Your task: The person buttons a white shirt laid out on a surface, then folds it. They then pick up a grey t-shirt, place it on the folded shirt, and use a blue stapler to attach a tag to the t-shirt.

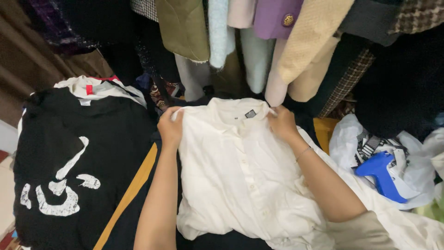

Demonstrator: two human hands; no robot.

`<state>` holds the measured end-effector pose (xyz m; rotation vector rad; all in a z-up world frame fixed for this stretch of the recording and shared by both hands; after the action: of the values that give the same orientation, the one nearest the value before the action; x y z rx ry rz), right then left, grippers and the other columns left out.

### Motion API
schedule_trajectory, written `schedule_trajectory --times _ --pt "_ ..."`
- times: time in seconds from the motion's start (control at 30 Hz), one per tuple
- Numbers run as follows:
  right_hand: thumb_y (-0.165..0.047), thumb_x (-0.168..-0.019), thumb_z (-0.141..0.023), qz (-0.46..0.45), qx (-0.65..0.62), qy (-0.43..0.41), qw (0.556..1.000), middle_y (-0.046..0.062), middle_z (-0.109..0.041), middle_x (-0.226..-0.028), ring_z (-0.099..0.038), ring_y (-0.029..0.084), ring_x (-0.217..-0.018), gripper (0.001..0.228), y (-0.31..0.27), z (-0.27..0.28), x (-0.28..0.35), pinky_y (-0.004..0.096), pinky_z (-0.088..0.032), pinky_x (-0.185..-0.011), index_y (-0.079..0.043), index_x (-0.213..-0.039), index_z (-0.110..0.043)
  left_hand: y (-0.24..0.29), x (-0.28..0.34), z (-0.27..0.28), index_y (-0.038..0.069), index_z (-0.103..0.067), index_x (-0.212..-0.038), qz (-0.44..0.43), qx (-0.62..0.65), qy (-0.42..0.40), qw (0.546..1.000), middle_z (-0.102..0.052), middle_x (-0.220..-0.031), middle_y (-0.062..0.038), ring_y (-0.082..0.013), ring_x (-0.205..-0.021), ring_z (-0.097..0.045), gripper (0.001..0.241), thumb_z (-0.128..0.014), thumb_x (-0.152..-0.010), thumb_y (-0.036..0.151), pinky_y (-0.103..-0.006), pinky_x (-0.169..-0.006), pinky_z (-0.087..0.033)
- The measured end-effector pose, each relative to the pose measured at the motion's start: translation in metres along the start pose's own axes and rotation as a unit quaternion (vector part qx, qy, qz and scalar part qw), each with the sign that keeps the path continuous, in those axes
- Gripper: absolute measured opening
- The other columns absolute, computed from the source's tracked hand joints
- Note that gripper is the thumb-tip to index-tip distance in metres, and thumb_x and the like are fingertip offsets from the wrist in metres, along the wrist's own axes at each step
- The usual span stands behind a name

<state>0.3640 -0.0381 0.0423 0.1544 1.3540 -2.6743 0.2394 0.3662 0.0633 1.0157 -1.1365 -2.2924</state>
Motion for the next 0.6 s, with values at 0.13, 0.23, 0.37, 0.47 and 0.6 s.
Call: schedule_trajectory --times 0.13,0.23,0.37,0.47,0.6 --pt "-0.023 -0.087 -0.077 0.062 0.115 0.056 0.99 0.027 -0.067 -0.102 -0.069 0.047 -0.1 0.03 0.003 0.011 -0.009 0.052 -0.058 -0.085 -0.001 -0.108 -0.079 -0.027 -0.008 -0.04 0.023 -0.082 -0.083 -0.101 -0.111 0.002 0.989 -0.069 -0.083 -0.015 -0.0397 -0.088 -0.066 0.006 -0.079 -0.079 0.02 -0.0477 -0.085 -0.054" --pt "-0.035 -0.087 -0.079 0.016 0.138 0.024 0.99 0.02 -0.074 -0.104 -0.07 0.043 -0.102 0.031 0.024 0.004 -0.019 0.05 -0.058 -0.086 -0.013 -0.11 -0.08 -0.031 -0.003 -0.051 0.027 -0.082 -0.079 -0.06 -0.289 -0.002 0.955 -0.065 -0.085 -0.008 -0.0306 -0.086 -0.065 0.007 -0.075 -0.079 0.025 -0.0406 -0.079 -0.058" --pt "-0.017 -0.09 -0.07 -0.116 -0.09 -0.019 0.989 0.024 -0.074 -0.08 -0.072 0.029 -0.057 0.034 0.037 -0.017 -0.027 0.036 -0.062 -0.047 0.004 -0.117 -0.068 -0.045 0.0 -0.083 0.009 -0.064 -0.111 0.156 -0.107 -0.161 0.969 -0.074 -0.082 -0.019 -0.0353 -0.073 -0.074 0.021 -0.053 -0.095 0.019 -0.0425 -0.06 -0.062" --pt "-0.015 -0.097 -0.063 -0.172 -0.211 -0.035 0.962 0.027 -0.073 -0.098 -0.075 0.033 -0.08 0.042 0.024 -0.021 -0.019 0.041 -0.065 -0.066 0.011 -0.13 -0.055 -0.053 -0.007 -0.1 0.0 -0.044 -0.119 0.156 0.02 -0.138 0.978 -0.071 -0.086 -0.023 -0.0378 -0.076 -0.072 0.032 -0.059 -0.094 0.014 -0.0442 -0.064 -0.062" --pt "-0.006 -0.094 -0.07 -0.099 -0.297 0.003 0.95 0.03 -0.07 -0.112 -0.073 0.033 -0.098 0.044 0.007 -0.005 -0.026 0.038 -0.064 -0.076 0.015 -0.13 -0.054 -0.024 -0.019 -0.11 -0.003 -0.041 -0.12 0.029 0.115 -0.104 0.987 -0.067 -0.094 -0.032 -0.0516 -0.102 -0.065 0.033 -0.054 -0.104 0.022 -0.0608 -0.091 -0.052"
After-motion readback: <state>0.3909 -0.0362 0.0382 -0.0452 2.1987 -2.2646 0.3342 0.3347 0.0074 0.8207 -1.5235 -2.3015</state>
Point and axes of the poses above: each hand's wrist, its own x-axis away from the middle knuckle, its own z-axis out of the back of the hand, y = z × x, the point moved 7 cm from there along -x, towards the middle knuckle
